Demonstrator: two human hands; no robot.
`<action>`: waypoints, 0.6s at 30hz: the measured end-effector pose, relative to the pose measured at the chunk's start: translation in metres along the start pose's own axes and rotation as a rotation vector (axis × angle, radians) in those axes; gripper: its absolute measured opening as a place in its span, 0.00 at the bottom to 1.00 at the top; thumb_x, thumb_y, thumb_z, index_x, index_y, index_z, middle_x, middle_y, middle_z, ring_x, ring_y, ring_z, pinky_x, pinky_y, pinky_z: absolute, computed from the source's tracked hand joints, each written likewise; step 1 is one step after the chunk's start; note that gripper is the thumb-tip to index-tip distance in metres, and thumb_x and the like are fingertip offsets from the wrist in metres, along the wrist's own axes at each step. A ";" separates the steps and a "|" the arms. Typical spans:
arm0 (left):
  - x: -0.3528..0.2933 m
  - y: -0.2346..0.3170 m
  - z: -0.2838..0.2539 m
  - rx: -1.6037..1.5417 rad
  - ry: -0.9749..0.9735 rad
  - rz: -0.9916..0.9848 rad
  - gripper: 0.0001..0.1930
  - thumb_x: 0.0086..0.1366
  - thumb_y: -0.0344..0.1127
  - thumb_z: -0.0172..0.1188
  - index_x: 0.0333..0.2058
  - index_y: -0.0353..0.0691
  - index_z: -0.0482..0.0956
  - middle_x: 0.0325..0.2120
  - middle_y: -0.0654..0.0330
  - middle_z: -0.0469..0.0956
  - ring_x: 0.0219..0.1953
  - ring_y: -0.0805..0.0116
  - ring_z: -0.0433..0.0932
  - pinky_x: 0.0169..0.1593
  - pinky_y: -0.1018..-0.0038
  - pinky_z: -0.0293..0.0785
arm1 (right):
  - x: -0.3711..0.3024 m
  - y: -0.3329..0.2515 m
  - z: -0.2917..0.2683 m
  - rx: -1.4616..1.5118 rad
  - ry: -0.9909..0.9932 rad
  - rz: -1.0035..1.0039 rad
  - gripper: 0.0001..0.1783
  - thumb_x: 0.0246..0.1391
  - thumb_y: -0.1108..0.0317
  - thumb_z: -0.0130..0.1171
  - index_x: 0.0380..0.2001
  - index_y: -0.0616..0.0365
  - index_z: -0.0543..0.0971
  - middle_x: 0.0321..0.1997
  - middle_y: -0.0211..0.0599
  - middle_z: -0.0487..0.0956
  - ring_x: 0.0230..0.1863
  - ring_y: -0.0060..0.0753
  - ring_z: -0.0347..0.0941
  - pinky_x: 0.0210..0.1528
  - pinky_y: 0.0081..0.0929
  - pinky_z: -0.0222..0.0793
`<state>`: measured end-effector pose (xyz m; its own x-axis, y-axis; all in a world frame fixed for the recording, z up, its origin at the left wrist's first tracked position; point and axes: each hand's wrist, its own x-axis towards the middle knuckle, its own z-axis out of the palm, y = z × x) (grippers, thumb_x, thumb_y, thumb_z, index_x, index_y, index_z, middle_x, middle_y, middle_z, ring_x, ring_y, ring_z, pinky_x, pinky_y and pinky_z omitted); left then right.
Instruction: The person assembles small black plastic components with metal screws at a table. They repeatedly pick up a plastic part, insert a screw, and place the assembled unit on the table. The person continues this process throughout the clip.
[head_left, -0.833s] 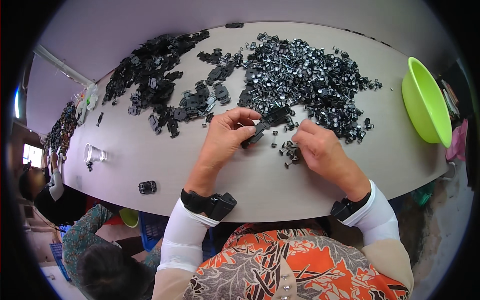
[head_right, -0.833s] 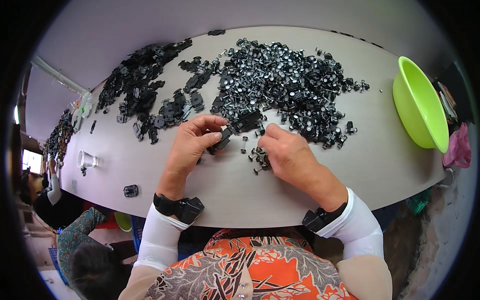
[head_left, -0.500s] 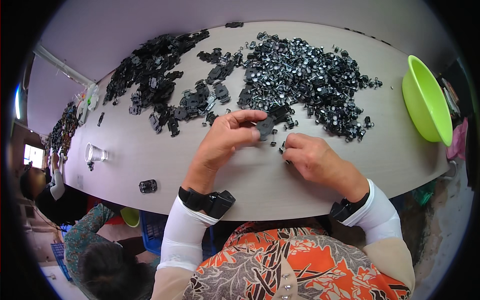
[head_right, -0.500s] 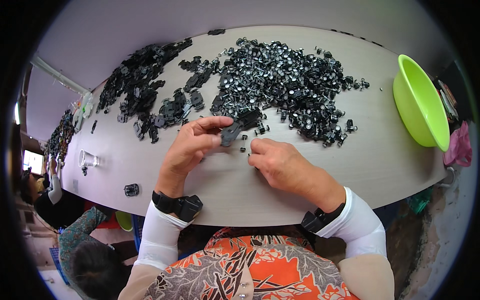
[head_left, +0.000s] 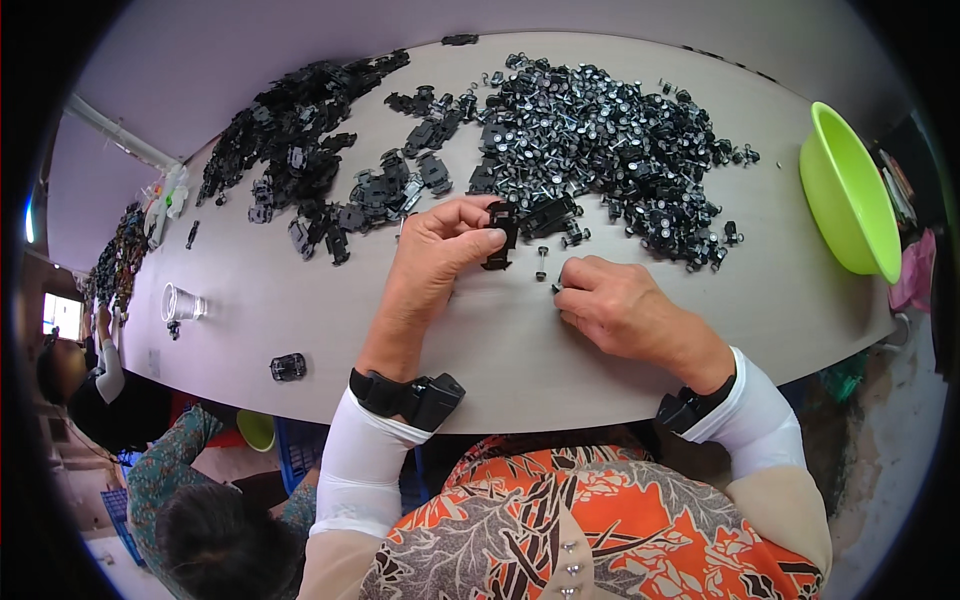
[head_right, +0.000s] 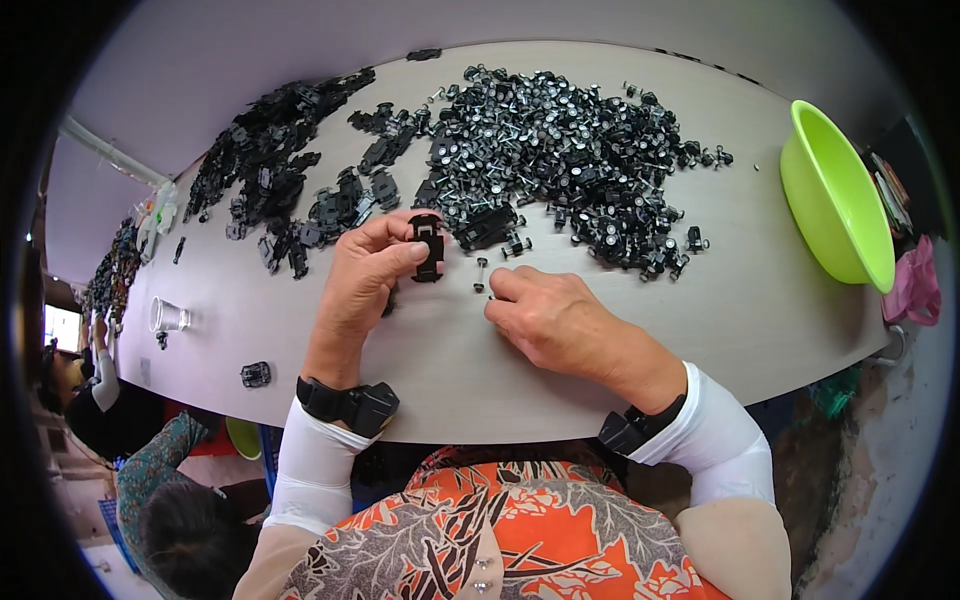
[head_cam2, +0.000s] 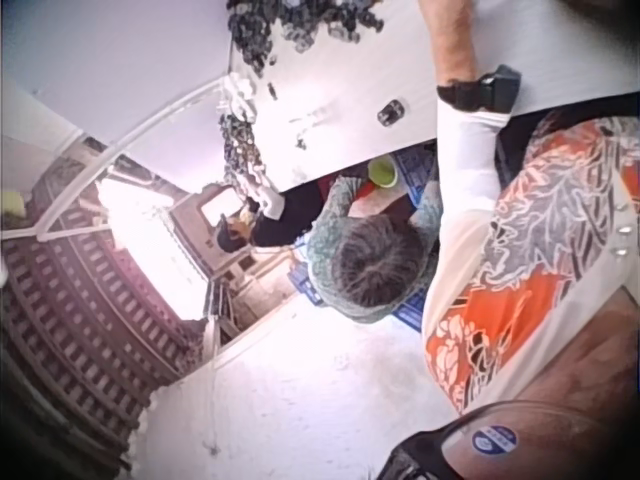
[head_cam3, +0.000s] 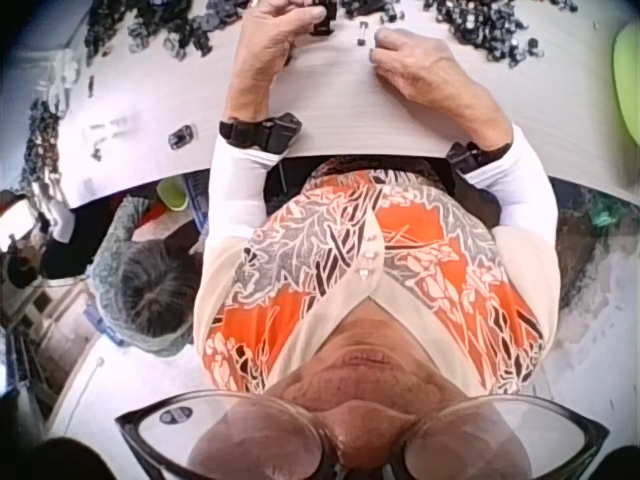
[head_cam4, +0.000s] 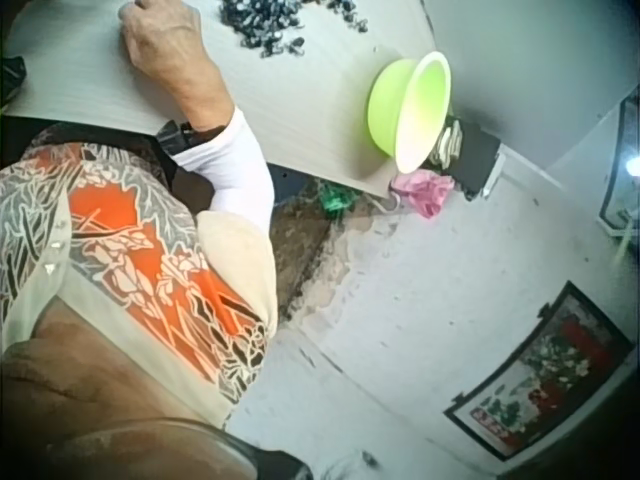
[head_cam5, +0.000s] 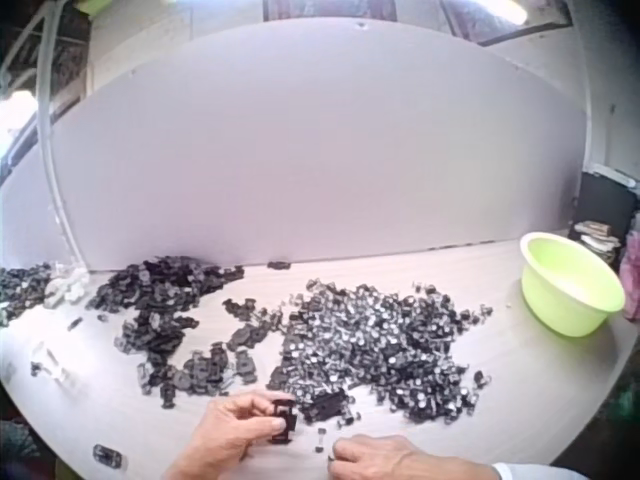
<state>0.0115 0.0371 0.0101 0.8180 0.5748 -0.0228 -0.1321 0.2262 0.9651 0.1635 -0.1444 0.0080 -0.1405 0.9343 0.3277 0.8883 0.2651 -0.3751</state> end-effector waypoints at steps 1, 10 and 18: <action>-0.002 0.005 0.002 -0.085 -0.036 -0.086 0.05 0.58 0.26 0.64 0.32 0.35 0.78 0.33 0.57 0.80 0.31 0.71 0.80 0.35 0.75 0.80 | 0.000 0.001 -0.001 0.026 0.008 0.010 0.06 0.42 0.77 0.60 0.26 0.58 0.74 0.30 0.35 0.69 0.32 0.42 0.73 0.30 0.36 0.72; 0.000 -0.001 0.002 -0.046 -0.098 -0.341 0.09 0.60 0.29 0.61 0.40 0.37 0.75 0.30 0.54 0.81 0.24 0.71 0.80 0.26 0.75 0.79 | -0.004 0.017 -0.025 0.155 0.345 0.319 0.07 0.43 0.80 0.57 0.29 0.61 0.76 0.25 0.38 0.74 0.22 0.42 0.73 0.24 0.34 0.68; 0.002 -0.004 0.005 -0.015 -0.116 -0.312 0.12 0.56 0.27 0.65 0.39 0.37 0.76 0.28 0.60 0.81 0.22 0.76 0.78 0.25 0.80 0.75 | -0.006 -0.002 -0.012 -0.085 0.014 0.308 0.13 0.42 0.69 0.68 0.32 0.59 0.76 0.30 0.39 0.71 0.29 0.44 0.74 0.29 0.37 0.69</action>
<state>0.0164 0.0329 0.0073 0.8786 0.3826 -0.2859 0.1276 0.3888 0.9124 0.1679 -0.1533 0.0176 0.1460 0.9639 0.2225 0.9217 -0.0508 -0.3846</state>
